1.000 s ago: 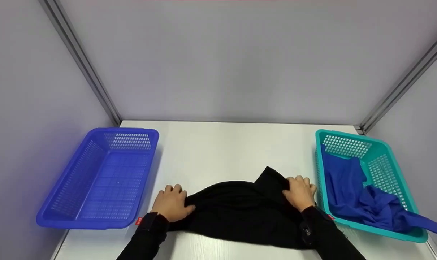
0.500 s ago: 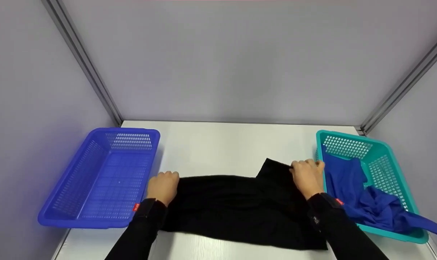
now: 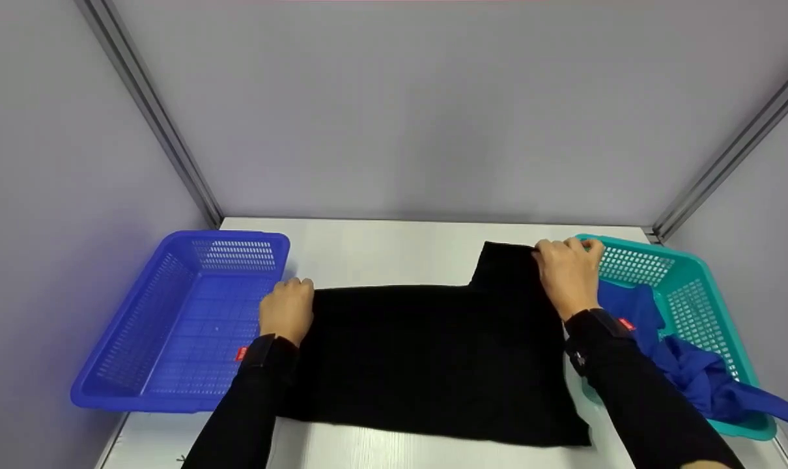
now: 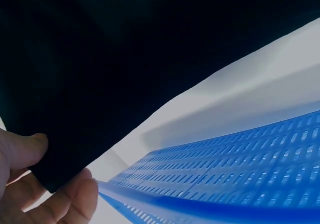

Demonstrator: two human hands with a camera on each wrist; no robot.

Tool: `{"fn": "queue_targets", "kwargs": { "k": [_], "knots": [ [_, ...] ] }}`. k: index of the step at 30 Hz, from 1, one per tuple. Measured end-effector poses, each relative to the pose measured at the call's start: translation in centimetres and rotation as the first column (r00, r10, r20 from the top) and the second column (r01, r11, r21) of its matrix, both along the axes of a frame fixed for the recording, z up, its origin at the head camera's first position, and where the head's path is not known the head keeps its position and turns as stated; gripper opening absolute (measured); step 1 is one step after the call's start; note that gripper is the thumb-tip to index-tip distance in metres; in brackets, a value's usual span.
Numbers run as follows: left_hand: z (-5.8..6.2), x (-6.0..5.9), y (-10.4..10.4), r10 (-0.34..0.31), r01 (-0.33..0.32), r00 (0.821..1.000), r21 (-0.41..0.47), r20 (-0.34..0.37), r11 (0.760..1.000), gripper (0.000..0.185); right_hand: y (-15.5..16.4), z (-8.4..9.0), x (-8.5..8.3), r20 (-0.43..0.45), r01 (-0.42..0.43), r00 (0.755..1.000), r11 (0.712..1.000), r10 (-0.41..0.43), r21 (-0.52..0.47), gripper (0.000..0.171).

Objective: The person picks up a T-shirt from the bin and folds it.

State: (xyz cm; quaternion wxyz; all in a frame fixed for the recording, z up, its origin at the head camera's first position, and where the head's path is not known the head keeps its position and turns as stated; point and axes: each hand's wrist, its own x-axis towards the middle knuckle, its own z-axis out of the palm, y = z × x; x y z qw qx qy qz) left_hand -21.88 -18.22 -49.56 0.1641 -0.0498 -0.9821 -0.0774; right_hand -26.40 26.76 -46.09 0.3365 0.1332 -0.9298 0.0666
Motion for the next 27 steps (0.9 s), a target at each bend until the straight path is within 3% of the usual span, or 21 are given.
{"fn": "queue_targets", "kwargs": {
  "k": [9,14,21,24,27],
  "knots": [
    [0.3,-0.4,-0.2,-0.008,0.008,1.000,-0.010,-0.023,1.000,0.011,-0.4,0.5,0.0,-0.037,-0.021,0.999,1.000,0.021,0.008,0.012],
    [-0.7,0.4,-0.4,-0.065,0.063,0.998,-0.078,-0.016,0.995,0.006,-0.5,-0.7,1.9,-0.003,-0.142,0.990,0.989,0.142,0.032,0.012],
    [-2.4,2.0,-0.4,-0.105,0.119,0.992,-0.203,0.076,0.972,0.007,0.5,-2.9,6.6,0.109,-0.348,0.933,0.937,0.344,0.022,0.016],
    [-2.7,2.5,-0.3,-0.114,0.128,0.991,-0.246,0.070,0.961,0.008,1.2,-3.7,8.4,0.165,-0.407,0.902,0.913,0.398,0.026,0.018],
    [-3.0,3.1,-0.3,-0.126,0.127,0.992,-0.278,0.019,0.952,0.009,2.0,-4.3,9.8,0.213,-0.484,0.857,0.875,0.469,0.023,0.022]
  ]
}}
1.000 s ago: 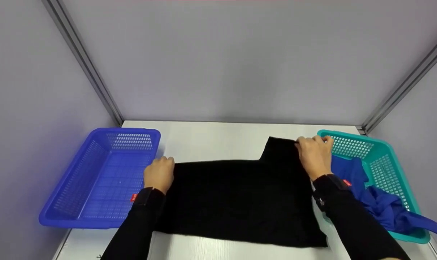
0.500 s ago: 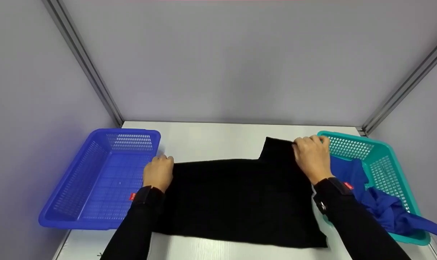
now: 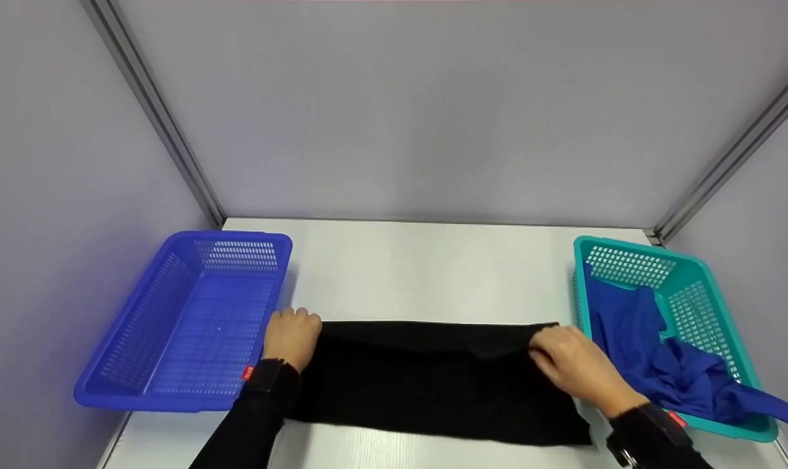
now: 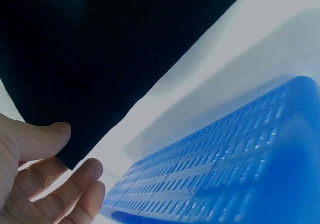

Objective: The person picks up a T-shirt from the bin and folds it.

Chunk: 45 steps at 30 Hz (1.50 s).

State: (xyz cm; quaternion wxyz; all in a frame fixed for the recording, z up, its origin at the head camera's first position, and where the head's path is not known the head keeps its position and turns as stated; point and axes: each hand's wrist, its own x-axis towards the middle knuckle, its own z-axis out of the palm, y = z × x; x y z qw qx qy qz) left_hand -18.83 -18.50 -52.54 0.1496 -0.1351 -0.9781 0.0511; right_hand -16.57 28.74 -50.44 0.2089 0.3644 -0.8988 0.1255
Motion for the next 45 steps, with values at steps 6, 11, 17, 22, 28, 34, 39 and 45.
{"fn": "queue_targets", "kwargs": {
  "k": [6,11,17,22,28,34,39,45],
  "knots": [
    [-0.8,0.8,0.2,0.015,-0.015,1.000,-0.024,-0.021,1.000,0.013,1.1,-1.7,2.1,0.099,-0.164,0.982,0.986,0.162,0.011,0.029],
    [-1.3,1.2,0.7,0.066,-0.061,0.996,-0.076,0.064,0.995,0.016,1.6,-3.2,3.3,0.239,-0.216,0.950,0.976,0.200,0.039,0.028],
    [-2.2,1.9,1.9,-0.054,0.057,0.992,-0.026,0.113,0.998,0.006,1.2,-5.1,4.7,0.269,-0.134,0.957,0.989,0.111,0.069,0.018],
    [-3.8,3.0,2.2,-0.165,0.129,0.928,0.127,0.333,0.983,0.038,-0.4,-7.2,6.0,0.212,0.035,0.975,0.991,-0.061,0.126,0.015],
    [-5.1,4.0,1.8,-0.166,0.081,0.916,0.237,0.365,0.968,0.050,-2.8,-8.4,6.7,0.183,0.245,0.938,0.935,-0.296,0.256,0.026],
    [-5.4,4.4,2.1,-0.135,0.050,0.926,0.239,0.353,0.970,0.049,-5.1,-9.0,5.8,-0.003,0.417,0.901,0.864,-0.434,0.283,0.030],
    [-6.0,5.0,3.0,-0.128,0.064,0.944,0.210,0.305,0.975,0.047,-6.2,-9.6,4.1,0.094,0.490,0.839,0.818,-0.537,0.302,0.060],
    [-7.0,5.5,4.3,-0.225,0.185,0.944,0.177,0.242,0.967,0.046,-6.2,-9.6,1.5,0.507,0.421,0.700,0.864,-0.503,0.276,0.074]
  ]
}}
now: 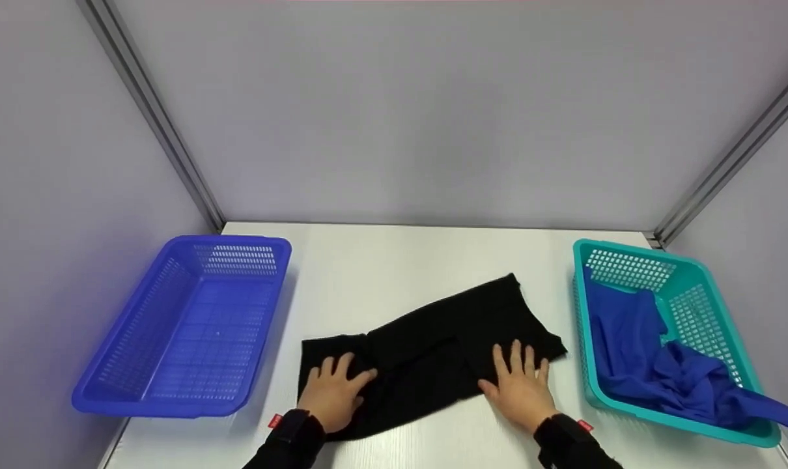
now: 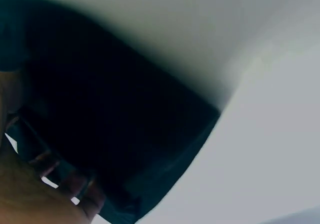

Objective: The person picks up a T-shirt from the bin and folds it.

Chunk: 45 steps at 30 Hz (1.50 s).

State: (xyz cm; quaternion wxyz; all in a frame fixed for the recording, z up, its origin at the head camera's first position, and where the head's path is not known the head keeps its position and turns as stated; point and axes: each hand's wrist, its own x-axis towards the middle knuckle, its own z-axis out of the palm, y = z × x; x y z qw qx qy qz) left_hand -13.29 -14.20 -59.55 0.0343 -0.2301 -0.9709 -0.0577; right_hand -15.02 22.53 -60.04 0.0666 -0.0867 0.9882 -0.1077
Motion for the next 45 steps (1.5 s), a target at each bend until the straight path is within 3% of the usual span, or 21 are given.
{"fn": "queue_targets", "kwargs": {
  "k": [4,9,12,15,17,19,21,23,25,27,31,36,40,45],
  "knots": [
    [0.2,0.4,1.1,-0.096,0.096,0.995,-0.028,-0.014,0.995,0.047,0.0,0.0,-1.3,0.051,-0.058,0.997,0.996,0.062,-0.065,0.071],
    [0.5,0.9,3.1,-0.168,0.169,0.986,-0.080,0.021,0.982,0.048,-0.7,0.1,-2.3,0.007,-0.192,0.981,0.978,0.193,-0.076,0.063],
    [0.3,1.0,4.6,-0.214,0.217,0.976,-0.116,0.035,0.969,0.050,-1.2,0.4,-2.8,-0.051,-0.330,0.943,0.942,0.328,-0.056,0.059],
    [0.4,1.2,6.2,-0.272,0.277,0.961,-0.144,0.051,0.950,0.055,-1.5,0.8,-3.3,-0.122,-0.410,0.901,0.910,0.415,0.063,0.057],
    [0.6,1.2,7.0,-0.325,0.330,0.944,-0.131,0.056,0.935,0.063,-1.7,1.1,-3.7,-0.166,-0.359,0.910,0.922,0.380,0.144,0.057],
    [0.8,1.3,7.7,-0.392,0.396,0.918,-0.084,0.061,0.914,0.069,-1.8,1.3,-3.9,-0.201,-0.238,0.940,0.951,0.277,0.196,0.056],
    [0.8,1.2,8.4,-0.466,0.469,0.883,-0.043,0.054,0.882,0.071,-1.8,1.4,-4.0,-0.233,-0.108,0.961,0.977,0.151,0.185,0.057],
    [0.6,1.2,8.8,-0.514,0.516,0.856,-0.036,0.048,0.856,0.067,-1.9,1.4,-4.0,-0.264,-0.028,0.962,0.990,0.064,0.138,0.057],
    [0.0,1.0,9.1,-0.522,0.524,0.852,-0.074,0.048,0.848,0.062,-2.0,1.5,-3.9,-0.298,-0.014,0.954,0.996,0.040,0.086,0.059],
    [-0.8,0.6,9.3,-0.485,0.489,0.872,-0.131,0.059,0.863,0.060,-2.3,1.8,-3.6,-0.326,-0.052,0.943,0.997,0.066,0.050,0.058],
    [-1.7,-0.7,9.7,-0.339,0.351,0.936,-0.167,0.098,0.921,0.060,-3.5,2.4,-2.7,-0.367,-0.169,0.917,0.986,0.157,-0.003,0.053],
    [-1.6,-2.8,9.5,-0.162,0.176,0.980,-0.126,0.112,0.976,0.058,-4.8,3.0,-1.5,-0.378,-0.308,0.887,0.950,0.267,-0.052,0.047],
    [-1.5,-3.5,8.8,-0.003,0.011,0.995,-0.072,0.102,0.997,0.058,-5.3,2.6,-0.9,-0.371,-0.388,0.865,0.919,0.337,-0.070,0.039],
    [-0.8,-2.6,9.0,0.180,-0.177,0.983,-0.079,0.033,0.981,0.059,-4.9,1.7,-0.1,-0.331,-0.402,0.872,0.914,0.362,-0.061,0.035]
  ]
}}
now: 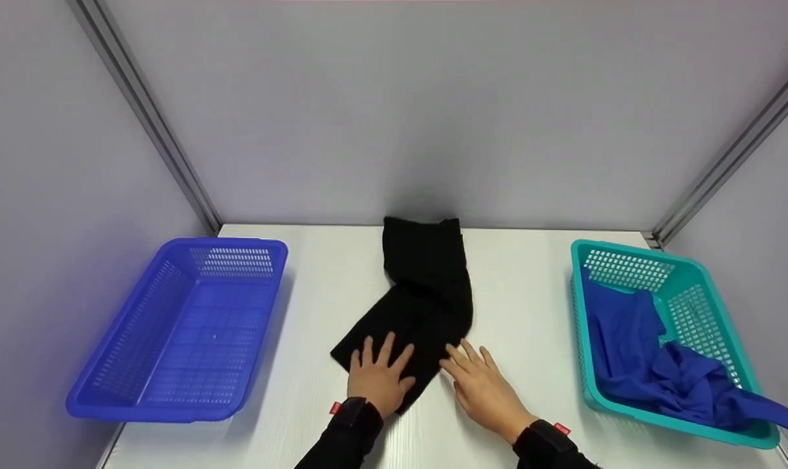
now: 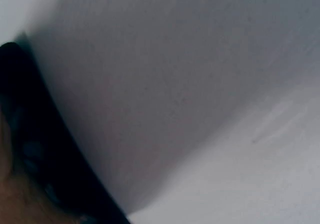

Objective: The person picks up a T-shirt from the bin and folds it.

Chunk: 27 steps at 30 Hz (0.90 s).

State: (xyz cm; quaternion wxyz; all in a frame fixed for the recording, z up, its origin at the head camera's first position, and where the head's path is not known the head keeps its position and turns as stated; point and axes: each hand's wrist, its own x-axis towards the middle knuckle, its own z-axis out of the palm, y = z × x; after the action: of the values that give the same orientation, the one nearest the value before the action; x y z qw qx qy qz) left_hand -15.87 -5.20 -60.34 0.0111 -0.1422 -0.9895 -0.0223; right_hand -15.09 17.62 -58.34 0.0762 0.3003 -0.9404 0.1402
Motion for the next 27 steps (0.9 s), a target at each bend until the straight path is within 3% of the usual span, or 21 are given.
{"fn": "queue_targets", "kwargs": {
  "k": [4,7,12,16,18,20,24,27],
  "knots": [
    [0.7,1.4,1.1,0.044,-0.045,0.999,-0.052,-0.026,0.998,0.063,0.3,-0.6,0.7,0.043,-0.005,0.999,1.000,0.005,0.007,0.037],
    [1.2,2.2,1.8,0.047,-0.048,0.999,-0.032,-0.016,0.998,0.061,0.2,-0.8,1.0,0.088,-0.035,0.996,0.999,0.034,0.012,0.038],
    [2.3,3.1,2.0,0.025,-0.027,1.000,0.116,0.019,0.993,0.055,0.2,-1.2,1.7,0.269,-0.094,0.960,0.995,0.081,0.033,0.063],
    [3.5,3.3,1.2,-0.061,0.021,0.990,0.285,0.130,0.958,0.050,0.7,-1.5,2.2,0.318,-0.119,0.943,0.992,0.098,0.049,0.076],
    [3.8,3.4,0.4,-0.131,0.056,0.976,0.378,0.176,0.924,0.045,1.3,-1.7,2.4,0.309,-0.129,0.945,0.990,0.108,0.049,0.073],
    [3.7,3.5,-0.7,-0.207,0.117,0.962,0.421,0.175,0.899,0.038,2.0,-1.7,2.4,0.310,-0.130,0.944,0.990,0.109,0.047,0.069],
    [2.7,4.0,-3.1,-0.353,0.308,0.931,0.322,0.090,0.895,0.032,3.4,-1.7,2.5,0.348,-0.112,0.933,0.993,0.088,0.049,0.062],
    [1.7,4.5,-4.4,-0.435,0.417,0.900,0.231,0.028,0.879,0.034,4.1,-1.9,2.8,0.321,-0.112,0.943,0.992,0.088,0.057,0.057]
  ]
}}
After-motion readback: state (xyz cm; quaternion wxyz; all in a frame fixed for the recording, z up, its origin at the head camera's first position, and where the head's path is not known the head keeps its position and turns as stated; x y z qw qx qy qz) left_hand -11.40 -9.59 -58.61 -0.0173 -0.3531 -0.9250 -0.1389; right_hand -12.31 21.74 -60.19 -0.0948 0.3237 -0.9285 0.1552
